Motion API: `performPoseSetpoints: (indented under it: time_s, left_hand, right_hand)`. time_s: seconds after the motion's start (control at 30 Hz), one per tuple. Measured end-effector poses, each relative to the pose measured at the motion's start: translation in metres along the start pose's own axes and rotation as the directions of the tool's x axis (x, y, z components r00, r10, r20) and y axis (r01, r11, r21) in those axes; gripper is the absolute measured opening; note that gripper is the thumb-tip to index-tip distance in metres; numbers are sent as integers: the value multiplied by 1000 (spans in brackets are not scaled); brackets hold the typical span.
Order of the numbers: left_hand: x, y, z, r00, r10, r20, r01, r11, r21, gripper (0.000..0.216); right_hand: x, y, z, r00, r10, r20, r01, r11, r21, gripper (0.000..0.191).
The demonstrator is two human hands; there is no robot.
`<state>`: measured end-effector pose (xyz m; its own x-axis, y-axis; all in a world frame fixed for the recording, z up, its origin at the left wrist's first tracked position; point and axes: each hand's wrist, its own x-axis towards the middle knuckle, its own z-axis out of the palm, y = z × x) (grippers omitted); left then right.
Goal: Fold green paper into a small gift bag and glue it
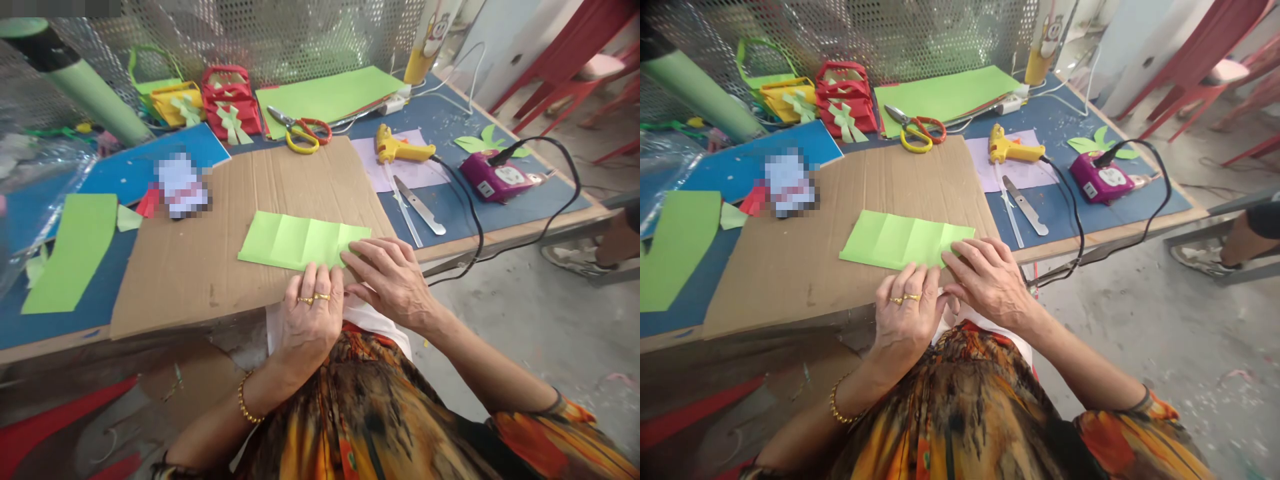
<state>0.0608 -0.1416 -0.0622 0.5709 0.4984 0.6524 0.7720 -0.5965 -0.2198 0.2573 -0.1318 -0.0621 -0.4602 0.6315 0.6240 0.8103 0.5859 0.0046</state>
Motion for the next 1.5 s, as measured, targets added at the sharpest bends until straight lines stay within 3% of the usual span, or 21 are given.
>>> performPoseSetpoints:
  time_s: [0.2,0.47,0.67,1.0,1.33,1.5]
  left_hand:
    - [3,-1,-1,998,-32,54,34,999,-40,35]
    - [8,2,-3,997,-78,20,79,993,-84,34]
    - [11,0,-6,999,-8,33,9,999,-41,37]
    - [16,2,-6,999,36,7,-36,999,-4,39]
    - [8,2,-1,999,14,34,-13,999,-35,46]
    - [12,3,-3,1000,13,-3,-13,1000,-12,36]
  right_hand:
    - [-1,0,0,1000,-7,-5,7,1000,4,47]
    - [-7,0,1,998,66,22,-66,998,0,50]
    - [-7,2,0,995,80,63,-84,995,62,54]
    - [-25,14,-3,994,110,-8,-110,994,3,52]
    - [-25,12,0,988,157,2,-157,987,11,50]
    - [-19,3,-7,988,131,-75,-134,991,-28,64]
